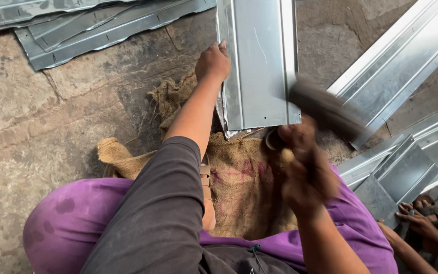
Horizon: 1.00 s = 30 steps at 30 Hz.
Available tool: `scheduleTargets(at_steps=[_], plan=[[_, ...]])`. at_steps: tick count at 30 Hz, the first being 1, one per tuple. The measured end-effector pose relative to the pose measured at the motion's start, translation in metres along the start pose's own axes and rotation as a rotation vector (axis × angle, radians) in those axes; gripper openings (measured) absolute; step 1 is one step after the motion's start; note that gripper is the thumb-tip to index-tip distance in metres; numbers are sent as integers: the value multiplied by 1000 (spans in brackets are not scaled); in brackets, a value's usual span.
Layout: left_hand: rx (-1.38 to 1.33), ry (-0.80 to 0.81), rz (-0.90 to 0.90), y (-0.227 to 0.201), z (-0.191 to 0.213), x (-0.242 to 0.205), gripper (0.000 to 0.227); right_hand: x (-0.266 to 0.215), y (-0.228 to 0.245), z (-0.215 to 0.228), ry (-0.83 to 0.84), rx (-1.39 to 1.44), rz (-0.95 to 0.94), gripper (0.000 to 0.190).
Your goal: The person sits on the floor and uses a hammer to strike a long metal sheet resting on a small block. They repeatedly hit the sheet to flatten or shape it, occasionally adjusting its position. Another person is visible in the background working on similar metal pieces.
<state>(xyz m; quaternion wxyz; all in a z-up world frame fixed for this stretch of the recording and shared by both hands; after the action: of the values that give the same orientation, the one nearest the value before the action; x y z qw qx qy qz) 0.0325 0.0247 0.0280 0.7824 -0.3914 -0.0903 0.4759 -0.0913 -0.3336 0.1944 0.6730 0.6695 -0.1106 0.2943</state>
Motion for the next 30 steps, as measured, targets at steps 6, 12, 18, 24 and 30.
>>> scheduleTargets(at_steps=[6,12,18,24,30], plan=[[-24,-33,-32,7,-2,4,52,-26,-51,-49,228,-199,-199,21],[28,-85,-41,12,-11,9,54,-4,-11,-42,125,-421,-95,31],[-14,-60,-43,7,-4,8,51,-8,-9,-16,-103,286,-63,34],[10,-90,-89,0,-4,8,52,-34,-50,-45,261,-586,-162,35],[34,-54,-76,4,-11,7,52,-6,-14,6,25,1167,-1015,28]])
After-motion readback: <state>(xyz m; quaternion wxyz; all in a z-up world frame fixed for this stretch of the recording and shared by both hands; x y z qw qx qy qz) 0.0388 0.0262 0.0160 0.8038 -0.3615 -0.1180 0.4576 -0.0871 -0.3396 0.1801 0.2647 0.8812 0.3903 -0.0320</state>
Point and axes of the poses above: each hand's wrist, its own x-axis towards the middle knuckle, its own z-axis out of the back of the hand, y = z × x, the point moved 5 cm from there along x, towards the middle knuckle, and after that the axes turned 12 degrees about -y, right-handed, at the moved point
